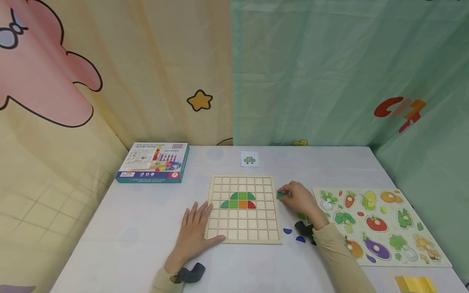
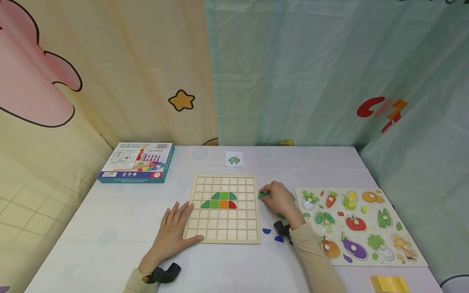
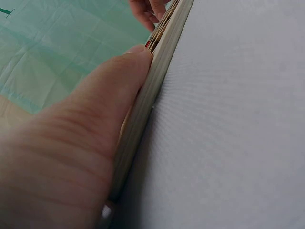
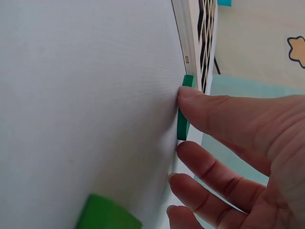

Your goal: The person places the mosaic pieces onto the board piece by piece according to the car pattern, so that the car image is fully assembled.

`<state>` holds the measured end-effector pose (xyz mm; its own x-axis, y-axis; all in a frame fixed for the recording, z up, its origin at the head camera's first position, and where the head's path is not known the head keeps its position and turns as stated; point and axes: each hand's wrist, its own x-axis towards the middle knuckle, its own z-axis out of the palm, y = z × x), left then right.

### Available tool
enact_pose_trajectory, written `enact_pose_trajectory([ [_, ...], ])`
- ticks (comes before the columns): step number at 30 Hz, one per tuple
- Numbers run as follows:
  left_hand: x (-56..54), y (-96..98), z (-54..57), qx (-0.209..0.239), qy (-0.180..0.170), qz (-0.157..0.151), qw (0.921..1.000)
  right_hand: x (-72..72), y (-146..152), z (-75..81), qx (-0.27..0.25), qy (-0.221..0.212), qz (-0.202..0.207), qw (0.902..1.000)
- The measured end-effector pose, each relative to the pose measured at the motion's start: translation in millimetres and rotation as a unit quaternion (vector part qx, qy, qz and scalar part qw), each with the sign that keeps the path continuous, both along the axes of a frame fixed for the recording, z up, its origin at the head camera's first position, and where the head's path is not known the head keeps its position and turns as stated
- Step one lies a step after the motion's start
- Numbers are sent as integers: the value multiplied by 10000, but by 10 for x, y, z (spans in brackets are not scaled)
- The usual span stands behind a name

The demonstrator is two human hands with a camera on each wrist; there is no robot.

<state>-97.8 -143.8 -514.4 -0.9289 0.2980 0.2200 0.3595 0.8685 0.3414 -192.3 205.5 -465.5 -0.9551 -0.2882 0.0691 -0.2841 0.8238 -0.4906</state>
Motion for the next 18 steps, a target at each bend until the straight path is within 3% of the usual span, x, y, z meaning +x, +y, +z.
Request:
enact_pose_trajectory([
  [7, -3, 8, 9, -19, 5, 6, 10000, 68, 123, 52, -126, -133, 25, 9998],
  [12, 2, 17, 16, -23, -40, 10, 10000, 139, 358, 136, -328, -80, -407, 9986],
  [18, 7, 10, 22, -15, -83, 28, 10000, 228, 609, 230, -220, 83, -878, 9959],
])
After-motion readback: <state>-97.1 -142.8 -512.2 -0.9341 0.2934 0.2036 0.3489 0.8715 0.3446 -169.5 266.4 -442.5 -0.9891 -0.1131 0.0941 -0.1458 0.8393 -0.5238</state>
